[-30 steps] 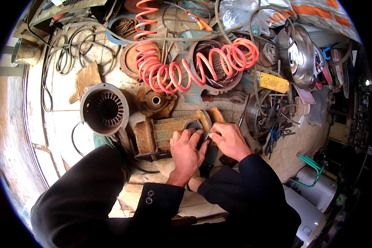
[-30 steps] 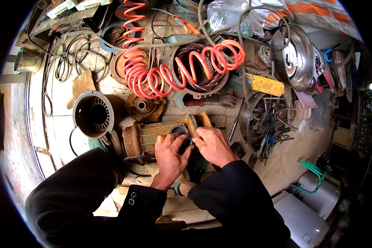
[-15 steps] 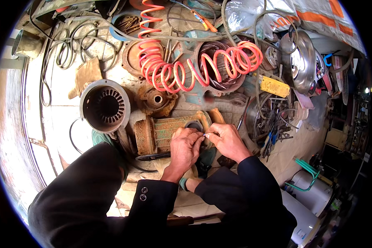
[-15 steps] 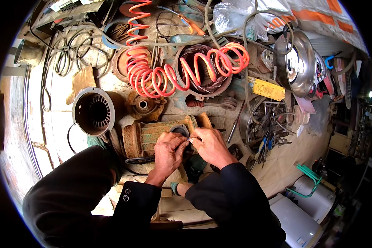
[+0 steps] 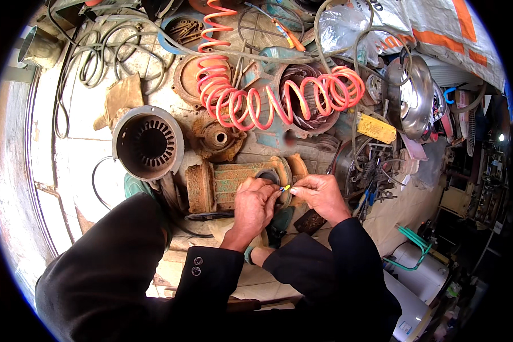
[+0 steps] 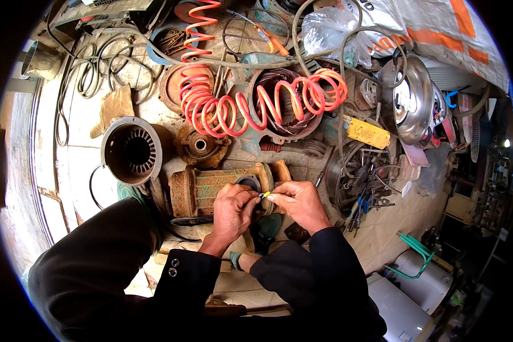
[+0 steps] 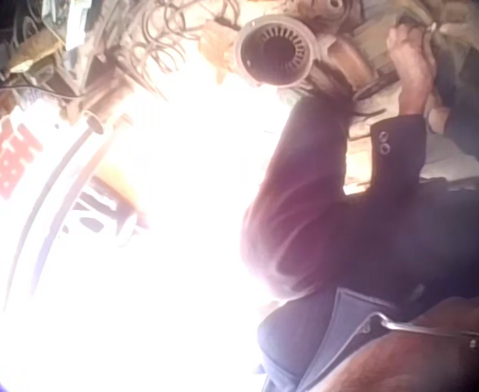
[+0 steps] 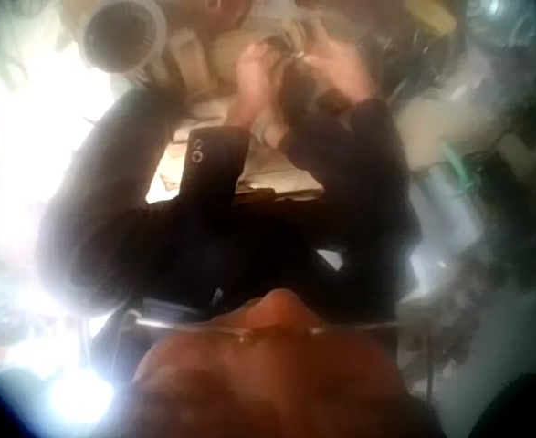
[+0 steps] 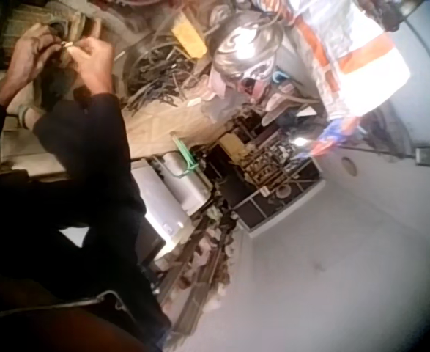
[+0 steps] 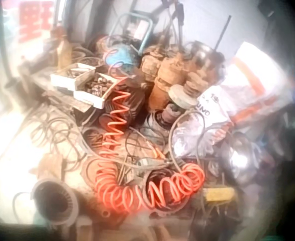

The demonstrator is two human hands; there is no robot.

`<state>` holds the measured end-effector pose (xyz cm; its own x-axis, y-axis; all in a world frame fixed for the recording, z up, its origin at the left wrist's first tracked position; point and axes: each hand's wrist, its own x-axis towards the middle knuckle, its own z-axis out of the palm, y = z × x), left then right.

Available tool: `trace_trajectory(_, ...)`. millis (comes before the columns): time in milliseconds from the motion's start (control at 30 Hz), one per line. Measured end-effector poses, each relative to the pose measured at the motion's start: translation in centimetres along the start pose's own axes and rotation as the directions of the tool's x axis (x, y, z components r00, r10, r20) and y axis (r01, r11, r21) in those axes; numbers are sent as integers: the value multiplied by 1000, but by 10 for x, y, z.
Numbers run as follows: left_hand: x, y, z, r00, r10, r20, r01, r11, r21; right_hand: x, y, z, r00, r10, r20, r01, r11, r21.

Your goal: The person sits on the floor and works on a rusty mechanical part, possibly a brake drum or hub. They use a small tool to clean or adjust the part, then reach into a container to pick up small metal pieces, likely bolts or screws, and insert them into the part.

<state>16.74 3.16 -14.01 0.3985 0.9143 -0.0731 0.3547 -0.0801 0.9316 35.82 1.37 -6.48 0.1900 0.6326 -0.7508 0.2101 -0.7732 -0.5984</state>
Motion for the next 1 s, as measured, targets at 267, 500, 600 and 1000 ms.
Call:
trace_trajectory(267,0,-1,1,1000,7,-10,-8,1000,-15,4,14,1,996,-77,49,66,977,205)
trace_trajectory(500,0,0,0,1000,7,-18,-7,1000,-6,6,12,8,997,-45,61,33,983,182)
trace_trajectory(600,-1,-2,2,1000,18,-23,-19,1000,-15,6,11,9,997,-51,57,40,984,171)
trace_trajectory(1000,-1,-3,2,999,31,-37,-31,1000,1,6,-6,15,997,-69,22,71,983,-167)
